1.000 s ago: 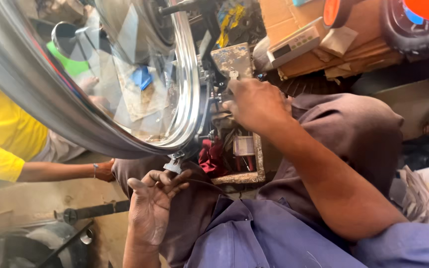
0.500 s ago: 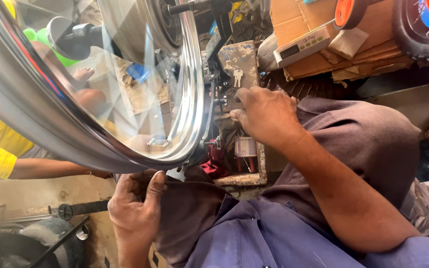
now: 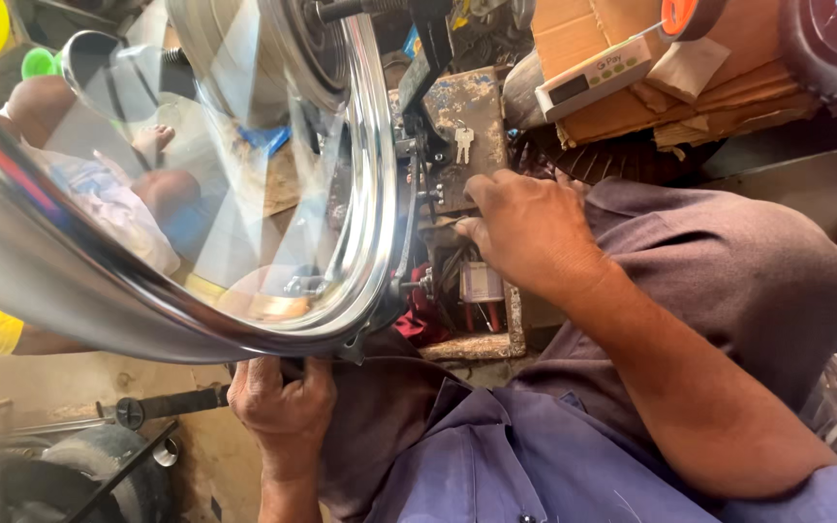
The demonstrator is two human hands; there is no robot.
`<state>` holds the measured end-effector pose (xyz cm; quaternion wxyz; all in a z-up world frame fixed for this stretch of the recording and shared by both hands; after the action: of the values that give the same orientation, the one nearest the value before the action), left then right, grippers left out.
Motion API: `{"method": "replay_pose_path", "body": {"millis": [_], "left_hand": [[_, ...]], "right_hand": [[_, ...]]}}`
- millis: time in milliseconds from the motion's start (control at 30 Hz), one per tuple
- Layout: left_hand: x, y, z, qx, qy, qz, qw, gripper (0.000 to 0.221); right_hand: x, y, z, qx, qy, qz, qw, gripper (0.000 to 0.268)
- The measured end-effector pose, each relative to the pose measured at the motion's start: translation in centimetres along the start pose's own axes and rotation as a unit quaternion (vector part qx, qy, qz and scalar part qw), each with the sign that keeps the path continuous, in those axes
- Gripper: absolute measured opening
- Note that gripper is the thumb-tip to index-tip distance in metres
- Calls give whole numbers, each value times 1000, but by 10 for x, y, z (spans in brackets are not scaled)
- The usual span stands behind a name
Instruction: The person places a bicycle wheel into a truing stand and uses a small tool to tighten the spoke nipples individually, rotating the wheel and checking the alignment against the stand markers.
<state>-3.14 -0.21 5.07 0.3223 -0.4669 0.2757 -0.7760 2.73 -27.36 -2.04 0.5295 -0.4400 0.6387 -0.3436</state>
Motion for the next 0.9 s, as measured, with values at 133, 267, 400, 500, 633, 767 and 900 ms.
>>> {"method": "replay_pose_path", "body": {"millis": [133,267,400,500,633,767,900], "left_hand": [[-14,3,-4,-15,-32,8,999,29],[-16,5,-5,-24,-40,13,999,25],[-9,1,-4,-3,-29,-15,999,31],[-10,1,-2,-10,-48,-21,999,33],[-11,3,-1,-16,-54,-16,998,33],[-13,3,-2,-10,-62,-9,998,34],[-26,2,-3,-25,-128,-22,991,31]], "right_hand": [[-5,1,-1,-1,-10,3,1000,32],[-6,-2,-2,7,-17,1,1000,31],[-5,-2,-4,8,-17,-2,1000,31],[-5,-2,-4,1,-13,-3,1000,32],[-5,-3,-4,-1,-10,1,1000,32],[-6,-5,-5,0,-11,1,1000,32],[-7,-7,-6,-4,-6,-10,1000,30]]}}
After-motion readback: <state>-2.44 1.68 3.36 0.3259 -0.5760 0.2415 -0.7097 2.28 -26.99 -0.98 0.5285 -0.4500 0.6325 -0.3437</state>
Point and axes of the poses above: each hand's wrist, its own z-axis towards the middle knuckle, its own y-axis out of the palm, x = y × z, the point moved 9 cm from there along z, towards the middle knuckle, and after that the axes turned 6 degrees about -z, right-handed, at the moved point
